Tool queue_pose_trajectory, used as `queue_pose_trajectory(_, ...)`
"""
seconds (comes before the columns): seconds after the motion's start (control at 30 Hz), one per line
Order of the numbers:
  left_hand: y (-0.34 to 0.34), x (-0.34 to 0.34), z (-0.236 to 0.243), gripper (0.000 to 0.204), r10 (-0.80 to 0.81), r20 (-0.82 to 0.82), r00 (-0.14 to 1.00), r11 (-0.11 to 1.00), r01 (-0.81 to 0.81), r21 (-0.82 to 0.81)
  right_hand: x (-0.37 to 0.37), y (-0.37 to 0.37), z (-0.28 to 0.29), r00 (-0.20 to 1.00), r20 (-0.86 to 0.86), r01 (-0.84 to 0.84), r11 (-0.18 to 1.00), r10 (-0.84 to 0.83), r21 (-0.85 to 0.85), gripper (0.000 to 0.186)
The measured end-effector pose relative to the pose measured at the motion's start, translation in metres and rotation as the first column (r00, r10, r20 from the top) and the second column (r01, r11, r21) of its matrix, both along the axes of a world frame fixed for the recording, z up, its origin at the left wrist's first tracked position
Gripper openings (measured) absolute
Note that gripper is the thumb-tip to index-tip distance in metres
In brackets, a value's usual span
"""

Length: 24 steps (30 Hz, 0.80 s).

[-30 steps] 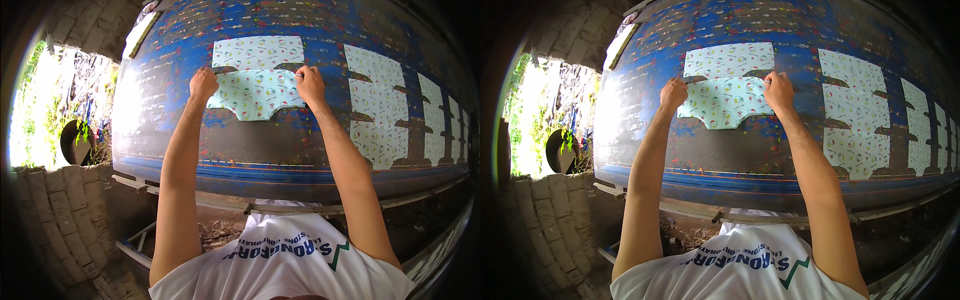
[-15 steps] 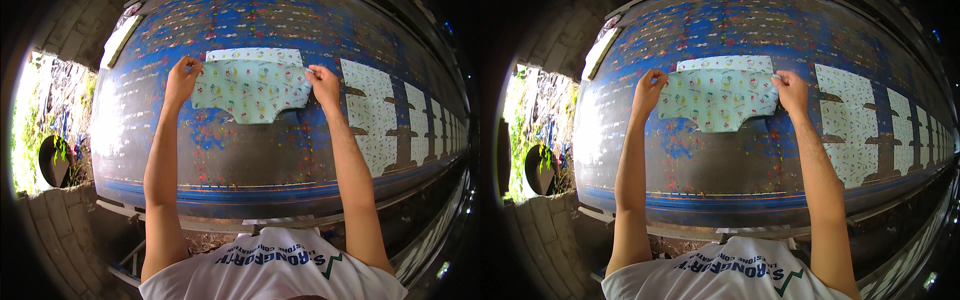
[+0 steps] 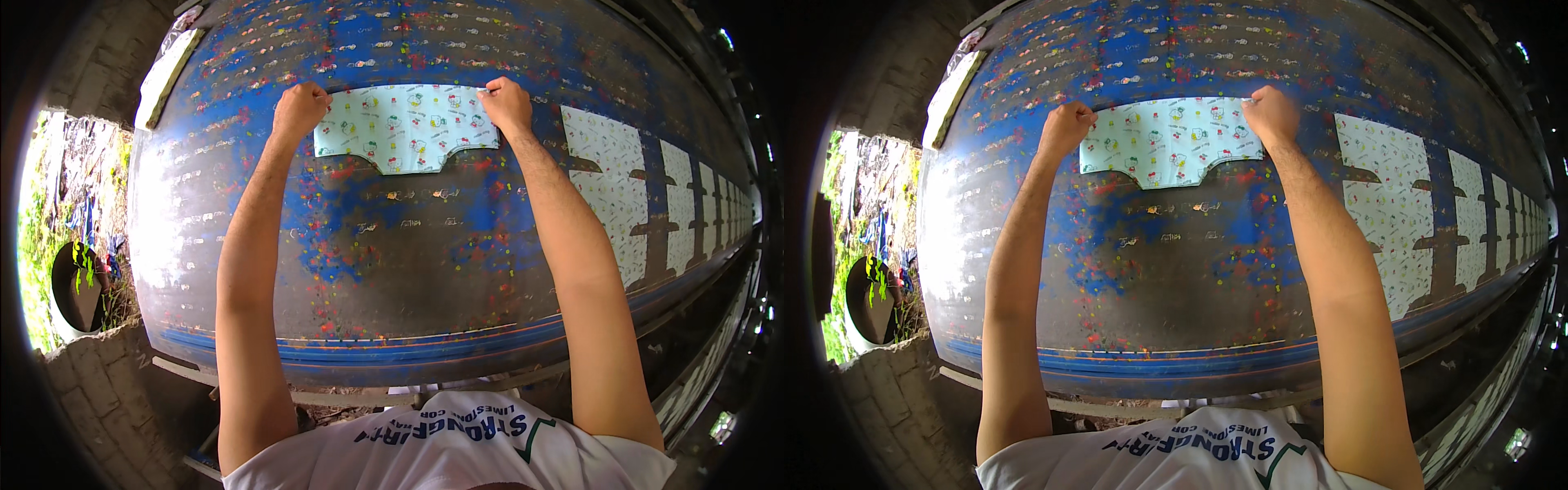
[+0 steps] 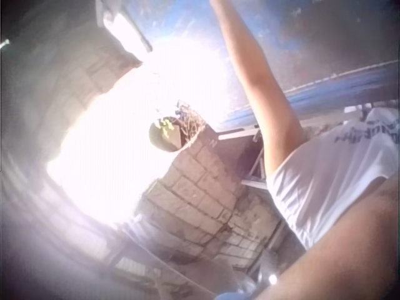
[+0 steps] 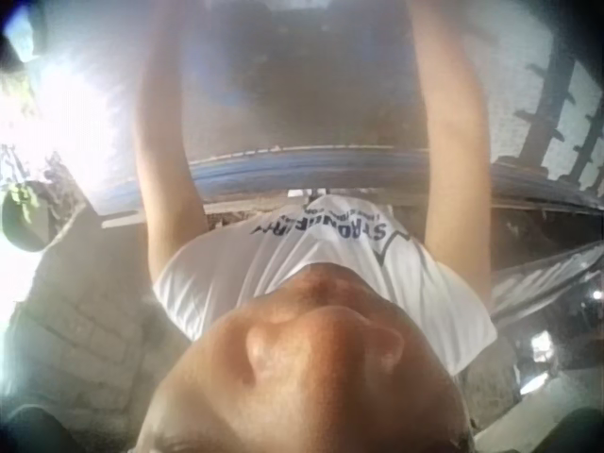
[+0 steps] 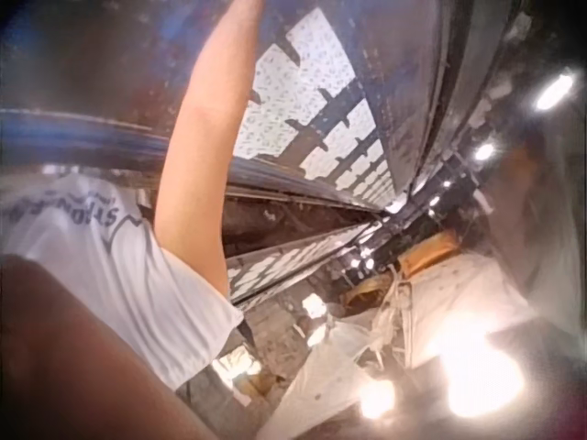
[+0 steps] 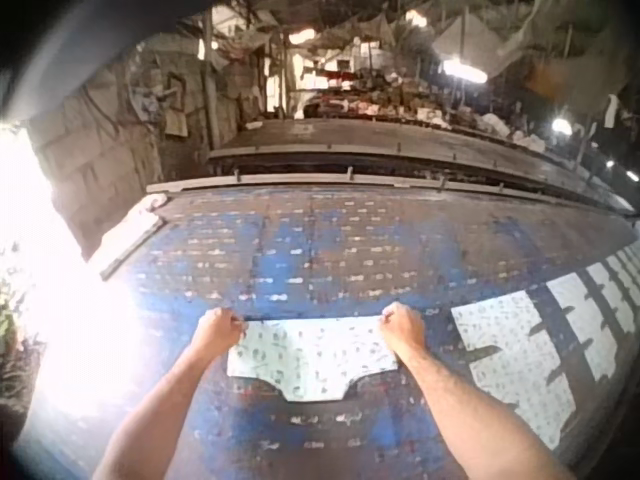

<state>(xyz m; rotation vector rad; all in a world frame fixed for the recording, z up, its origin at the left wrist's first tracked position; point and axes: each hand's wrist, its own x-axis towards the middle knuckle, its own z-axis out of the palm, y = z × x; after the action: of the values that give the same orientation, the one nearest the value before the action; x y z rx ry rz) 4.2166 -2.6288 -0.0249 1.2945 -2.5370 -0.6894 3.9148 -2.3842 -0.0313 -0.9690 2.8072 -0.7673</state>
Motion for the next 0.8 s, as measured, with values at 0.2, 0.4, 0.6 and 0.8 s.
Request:
queue_pose_trajectory(0.2, 0.000, -0.008, -0.007, 0.019, -0.053, 0.084, 0.995, 0.985, 0.066, -0.161, -0.011, -0.006, 0.009, 0.997, 0.069, -0.057, 0.987, 0.047, 0.152, 0.026)
queue_pose_trajectory(0.4, 0.049, -0.004, 0.008, 0.011, -0.212, -0.069, 0.975, 0.919, 0.175, -0.353, 0.000, -0.011, 0.016, 0.998, 0.046, -0.061, 0.978, 0.053, 0.200, 0.022)
queue_pose_trajectory(0.6, 0.156, 0.011, 0.077, 0.017, -0.341, -0.385, 0.858, 0.937, 0.275, -0.216, 0.059, 0.038, 0.023, 0.983, 0.025, -0.166, 0.948, 0.179, -0.272, 0.009)
queue_pose_trajectory(0.8, 0.283, 0.047, 0.122, 0.019, -0.197, -0.550, 0.811, 0.968, 0.249, 0.021, 0.103, 0.147, 0.052, 0.935, 0.240, -0.064, 0.790, 0.261, -0.610, 0.010)
